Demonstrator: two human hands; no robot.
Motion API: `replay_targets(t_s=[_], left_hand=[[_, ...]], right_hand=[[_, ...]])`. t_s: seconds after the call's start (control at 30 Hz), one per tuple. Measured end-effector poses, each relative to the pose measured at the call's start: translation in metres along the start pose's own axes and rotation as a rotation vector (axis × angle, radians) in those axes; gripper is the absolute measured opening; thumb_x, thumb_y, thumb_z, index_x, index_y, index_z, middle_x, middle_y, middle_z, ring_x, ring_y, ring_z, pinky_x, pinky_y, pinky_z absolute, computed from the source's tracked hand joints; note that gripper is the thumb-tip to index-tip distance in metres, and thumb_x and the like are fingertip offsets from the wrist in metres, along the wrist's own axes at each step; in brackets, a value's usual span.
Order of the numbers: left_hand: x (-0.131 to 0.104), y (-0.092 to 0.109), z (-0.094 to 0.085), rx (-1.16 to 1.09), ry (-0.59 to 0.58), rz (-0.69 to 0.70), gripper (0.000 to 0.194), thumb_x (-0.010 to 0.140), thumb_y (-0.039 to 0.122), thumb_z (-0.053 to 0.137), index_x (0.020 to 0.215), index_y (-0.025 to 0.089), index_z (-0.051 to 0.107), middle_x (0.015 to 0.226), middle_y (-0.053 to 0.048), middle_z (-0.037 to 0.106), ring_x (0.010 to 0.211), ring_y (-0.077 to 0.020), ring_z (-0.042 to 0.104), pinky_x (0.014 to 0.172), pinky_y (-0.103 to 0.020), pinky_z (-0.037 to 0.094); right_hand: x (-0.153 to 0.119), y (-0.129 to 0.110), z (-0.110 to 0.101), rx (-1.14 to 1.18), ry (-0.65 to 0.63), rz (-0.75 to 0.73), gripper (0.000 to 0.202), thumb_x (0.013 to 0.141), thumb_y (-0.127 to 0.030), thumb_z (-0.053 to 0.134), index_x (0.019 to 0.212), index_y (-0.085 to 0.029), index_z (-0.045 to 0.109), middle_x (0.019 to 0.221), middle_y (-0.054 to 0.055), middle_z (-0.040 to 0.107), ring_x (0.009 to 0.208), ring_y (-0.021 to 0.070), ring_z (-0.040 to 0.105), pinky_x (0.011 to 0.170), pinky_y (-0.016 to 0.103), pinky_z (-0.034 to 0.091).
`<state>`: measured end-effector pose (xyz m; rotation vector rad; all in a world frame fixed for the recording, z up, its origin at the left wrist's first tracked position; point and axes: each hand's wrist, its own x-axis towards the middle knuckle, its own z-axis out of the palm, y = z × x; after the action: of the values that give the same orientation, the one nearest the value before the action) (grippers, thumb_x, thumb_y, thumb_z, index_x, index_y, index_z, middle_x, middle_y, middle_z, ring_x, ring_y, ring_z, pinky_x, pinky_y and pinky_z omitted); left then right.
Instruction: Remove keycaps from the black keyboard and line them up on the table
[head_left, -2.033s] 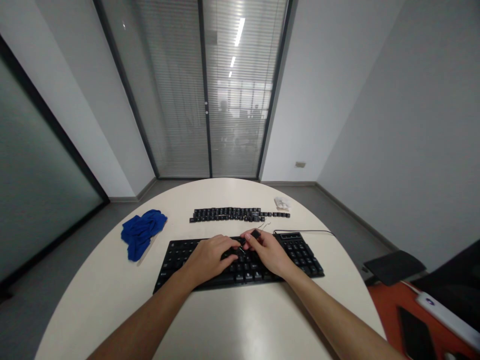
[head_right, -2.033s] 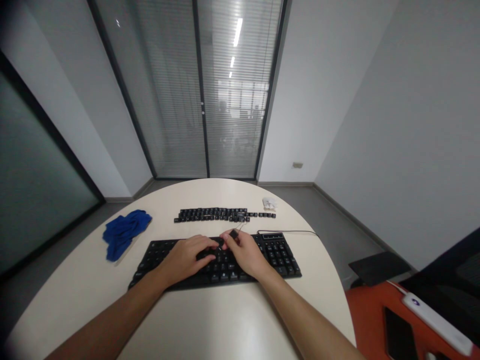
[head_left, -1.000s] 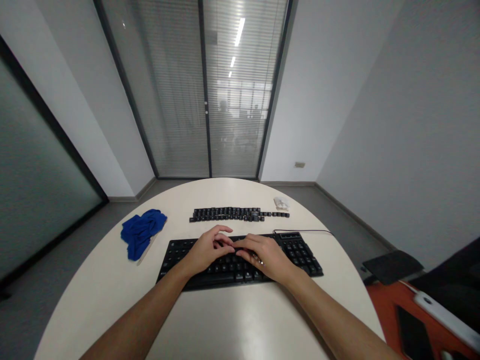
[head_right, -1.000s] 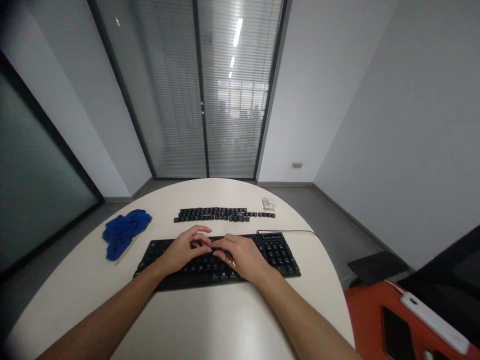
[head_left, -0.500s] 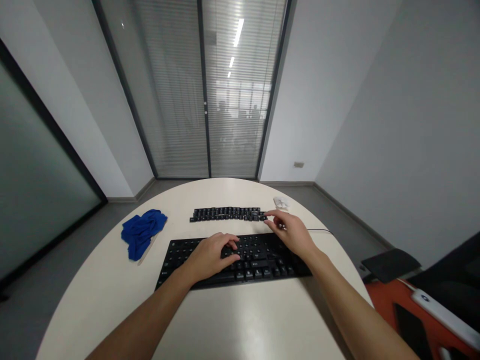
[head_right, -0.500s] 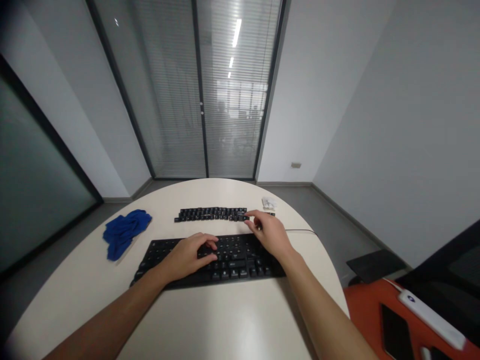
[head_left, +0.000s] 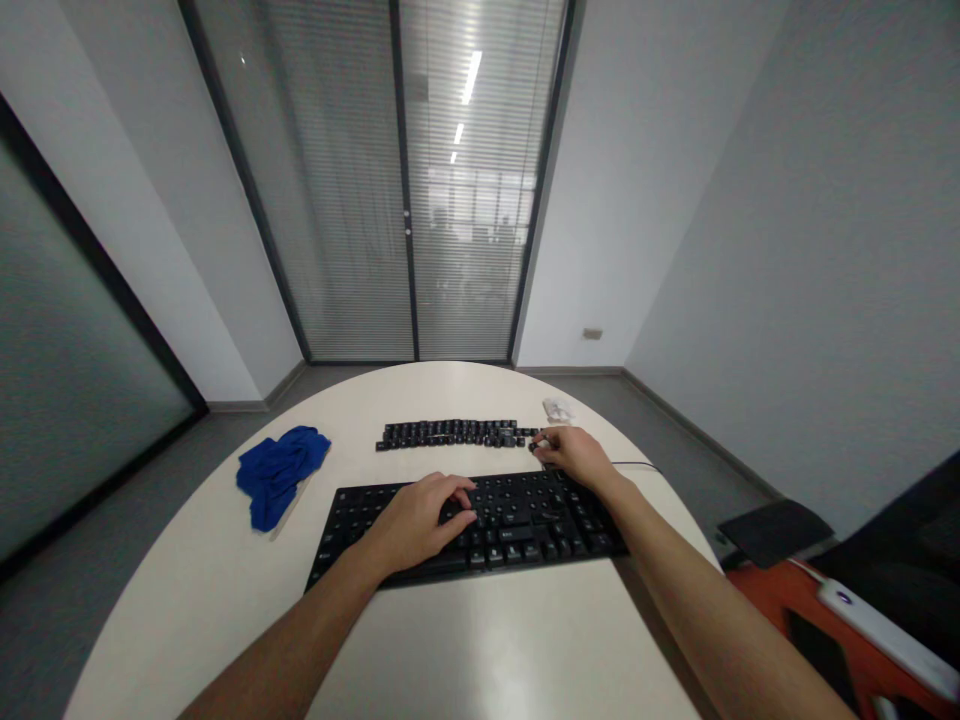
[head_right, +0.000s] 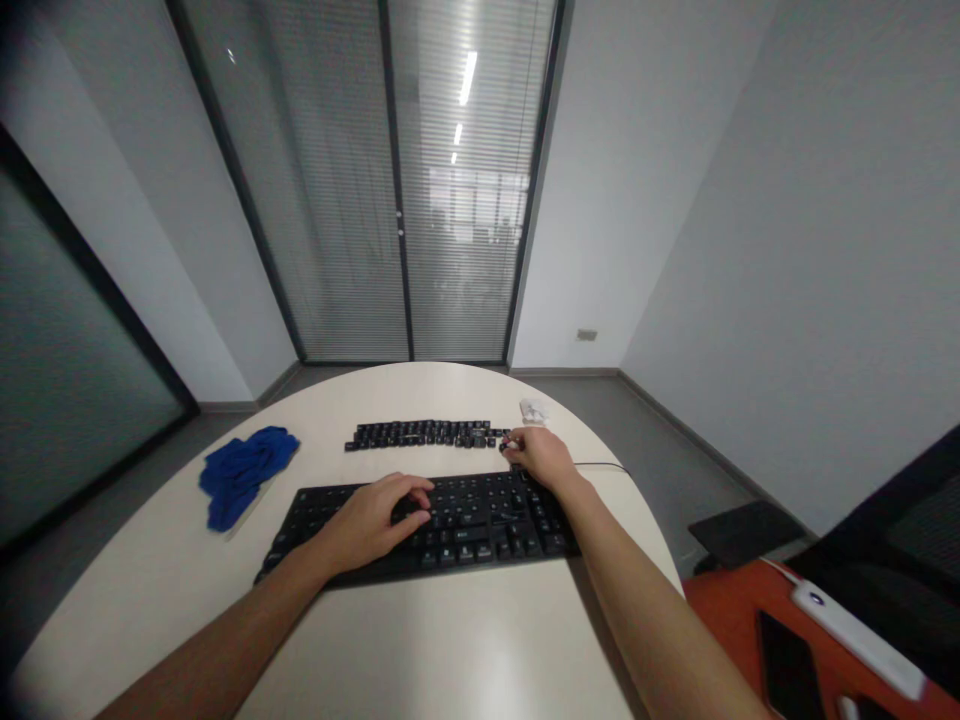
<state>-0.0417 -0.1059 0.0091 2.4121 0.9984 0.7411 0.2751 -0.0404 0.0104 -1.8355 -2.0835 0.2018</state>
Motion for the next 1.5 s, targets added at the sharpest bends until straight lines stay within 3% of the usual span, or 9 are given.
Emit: replay_targets(t_s=[0.23,0.43,1.17,1.4,1.5], left_hand=[[-0.001,-0.002,0.001,-0.002,0.002,0.007,0.027,0.092,0.028,0.059,0.118,0.023,0.058,0.101,-0.004,0.070,0.095,-0.0209,0.065,0.088,-0.036,0.049],[-0.001,-0.002,0.001,-0.008,0.003,0.005,0.027,0.092,0.028,0.058,0.118,0.022,0.059,0.101,-0.004,0.070,0.094,-0.0206,0.065,0.088,-0.035,0.050],[-0.001,0.002,-0.001,-0.003,-0.007,-0.001,0.024,0.092,0.028,0.059,0.115,0.022,0.060,0.100,-0.005,0.069,0.093,-0.0205,0.065,0.086,-0.035,0.050],[0.000,0.002,0.000,0.009,0.000,-0.014,0.024,0.092,0.029,0.059,0.115,0.022,0.060,0.100,-0.004,0.069,0.092,-0.0200,0.065,0.086,-0.035,0.050],[0.000,0.002,0.000,0.005,0.000,-0.009,0.024,0.093,0.029,0.058,0.115,0.022,0.060,0.100,-0.004,0.069,0.092,-0.0199,0.065,0.086,-0.035,0.050]], right_hand=[[0.001,0.015,0.006,0.074,0.024,0.039,0.015,0.076,-0.030,0.072,0.088,-0.020,0.074,0.087,0.006,0.074,0.080,0.0211,0.066,0.070,0.026,0.042],[0.002,0.020,0.007,0.160,0.001,0.031,0.017,0.076,-0.028,0.072,0.091,-0.021,0.075,0.092,0.005,0.076,0.085,0.0212,0.068,0.076,0.027,0.047],[-0.003,0.024,0.008,0.207,0.024,0.102,0.031,0.070,-0.042,0.076,0.094,-0.021,0.075,0.093,0.006,0.076,0.092,0.0265,0.068,0.079,0.031,0.047],[-0.005,0.022,0.004,0.280,0.017,-0.022,0.032,0.081,-0.034,0.065,0.108,-0.021,0.076,0.110,0.007,0.075,0.105,0.0267,0.067,0.094,0.034,0.047],[-0.003,0.019,0.005,0.289,0.005,-0.052,0.031,0.086,-0.038,0.061,0.109,-0.022,0.076,0.116,0.008,0.074,0.110,0.0273,0.066,0.099,0.035,0.045]])
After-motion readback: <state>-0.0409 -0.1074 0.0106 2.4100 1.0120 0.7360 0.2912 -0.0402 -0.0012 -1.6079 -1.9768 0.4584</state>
